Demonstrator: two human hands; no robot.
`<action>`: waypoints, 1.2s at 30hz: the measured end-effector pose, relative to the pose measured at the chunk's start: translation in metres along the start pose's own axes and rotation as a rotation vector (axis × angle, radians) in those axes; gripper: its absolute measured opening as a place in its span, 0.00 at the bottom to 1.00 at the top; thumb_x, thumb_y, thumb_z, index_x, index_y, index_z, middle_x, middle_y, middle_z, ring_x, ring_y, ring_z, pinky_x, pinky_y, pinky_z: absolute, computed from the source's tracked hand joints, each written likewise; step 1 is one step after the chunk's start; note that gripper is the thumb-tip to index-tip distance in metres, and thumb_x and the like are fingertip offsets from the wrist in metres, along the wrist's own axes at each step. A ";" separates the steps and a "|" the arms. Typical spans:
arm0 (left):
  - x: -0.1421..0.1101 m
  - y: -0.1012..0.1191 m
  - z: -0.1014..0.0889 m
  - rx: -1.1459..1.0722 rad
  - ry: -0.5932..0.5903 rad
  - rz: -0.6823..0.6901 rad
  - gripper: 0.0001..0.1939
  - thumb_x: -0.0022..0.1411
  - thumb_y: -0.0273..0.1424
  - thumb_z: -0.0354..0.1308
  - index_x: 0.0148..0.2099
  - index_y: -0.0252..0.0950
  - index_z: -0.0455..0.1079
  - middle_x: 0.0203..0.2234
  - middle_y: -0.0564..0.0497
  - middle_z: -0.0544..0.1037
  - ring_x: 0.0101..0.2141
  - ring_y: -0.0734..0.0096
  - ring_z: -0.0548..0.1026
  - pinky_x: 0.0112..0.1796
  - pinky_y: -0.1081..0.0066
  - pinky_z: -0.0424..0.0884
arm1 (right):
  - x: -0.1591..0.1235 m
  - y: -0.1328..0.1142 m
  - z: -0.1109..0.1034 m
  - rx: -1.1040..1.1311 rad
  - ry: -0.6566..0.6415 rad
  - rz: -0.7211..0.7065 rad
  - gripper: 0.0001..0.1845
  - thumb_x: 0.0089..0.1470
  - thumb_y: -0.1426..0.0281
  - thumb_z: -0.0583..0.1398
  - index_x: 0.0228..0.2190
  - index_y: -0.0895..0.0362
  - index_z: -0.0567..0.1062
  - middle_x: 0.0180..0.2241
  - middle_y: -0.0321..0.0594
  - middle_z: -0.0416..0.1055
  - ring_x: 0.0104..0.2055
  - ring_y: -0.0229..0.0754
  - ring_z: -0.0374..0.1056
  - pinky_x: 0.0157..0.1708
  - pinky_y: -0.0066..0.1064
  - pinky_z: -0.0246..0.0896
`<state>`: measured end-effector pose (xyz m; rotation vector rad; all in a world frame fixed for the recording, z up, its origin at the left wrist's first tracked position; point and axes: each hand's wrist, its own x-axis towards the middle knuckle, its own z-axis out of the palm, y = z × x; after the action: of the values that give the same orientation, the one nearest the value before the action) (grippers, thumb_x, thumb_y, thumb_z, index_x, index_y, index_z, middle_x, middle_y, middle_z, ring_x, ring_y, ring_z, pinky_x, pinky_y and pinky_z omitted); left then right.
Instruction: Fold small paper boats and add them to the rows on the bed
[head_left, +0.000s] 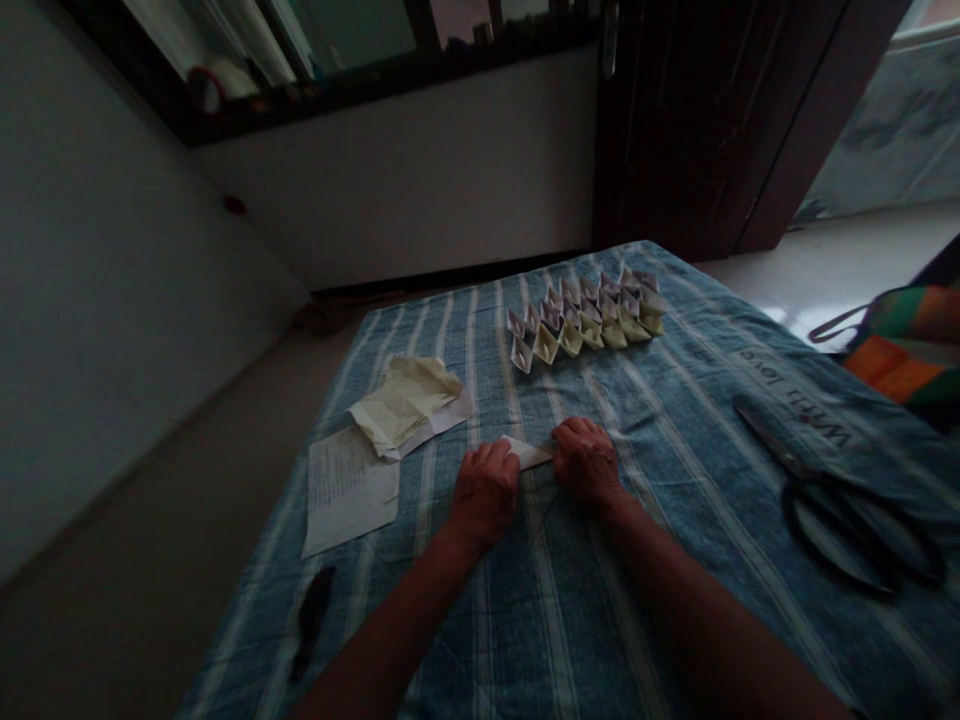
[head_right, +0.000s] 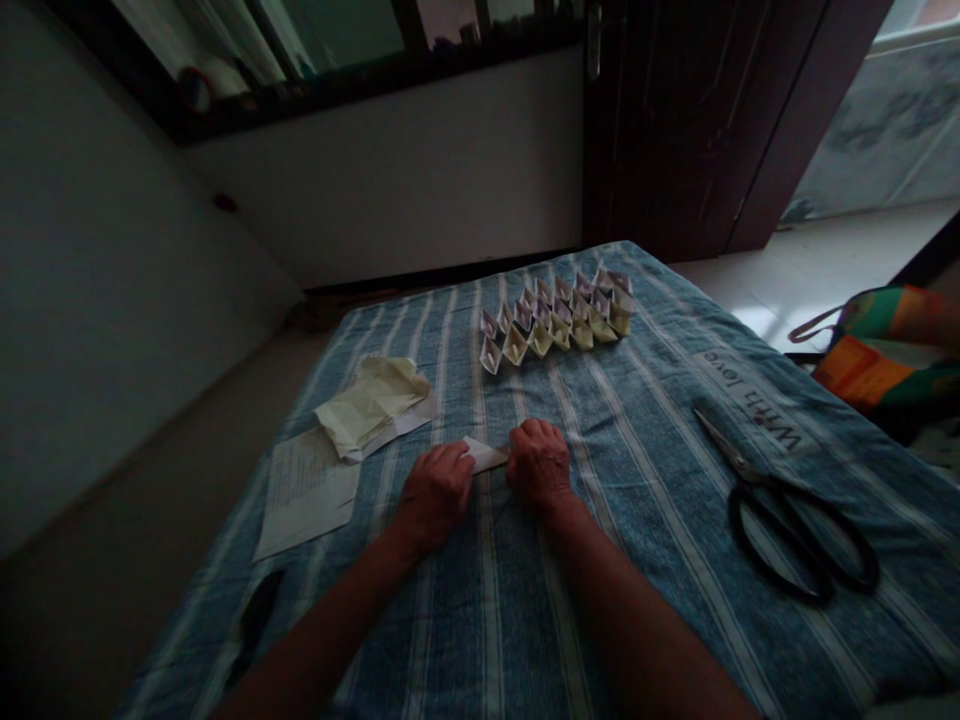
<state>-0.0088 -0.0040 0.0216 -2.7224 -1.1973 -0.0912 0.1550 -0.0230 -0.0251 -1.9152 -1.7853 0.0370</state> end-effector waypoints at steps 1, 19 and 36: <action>0.004 0.002 0.001 0.006 -0.020 0.017 0.08 0.62 0.22 0.50 0.38 0.35 0.70 0.40 0.43 0.75 0.41 0.58 0.71 0.39 0.60 0.67 | 0.000 0.000 0.000 0.006 0.004 0.006 0.09 0.52 0.78 0.55 0.30 0.56 0.74 0.34 0.43 0.71 0.39 0.45 0.61 0.38 0.34 0.50; 0.013 -0.004 0.010 -0.012 -0.034 0.060 0.12 0.61 0.17 0.45 0.35 0.33 0.68 0.31 0.45 0.73 0.31 0.64 0.72 0.31 0.68 0.70 | 0.002 0.002 0.007 0.186 0.167 0.039 0.08 0.55 0.74 0.56 0.33 0.56 0.76 0.33 0.41 0.73 0.38 0.43 0.67 0.40 0.32 0.58; -0.032 -0.007 -0.023 -0.650 0.450 -0.496 0.15 0.62 0.29 0.47 0.24 0.35 0.65 0.19 0.54 0.69 0.23 0.75 0.67 0.27 0.74 0.61 | -0.009 -0.048 -0.015 0.756 -0.003 -0.078 0.13 0.54 0.65 0.58 0.40 0.55 0.74 0.25 0.35 0.75 0.25 0.38 0.70 0.28 0.28 0.64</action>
<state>-0.0351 -0.0269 0.0411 -2.5356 -1.8842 -1.2739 0.1151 -0.0369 0.0034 -1.2947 -1.5331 0.5973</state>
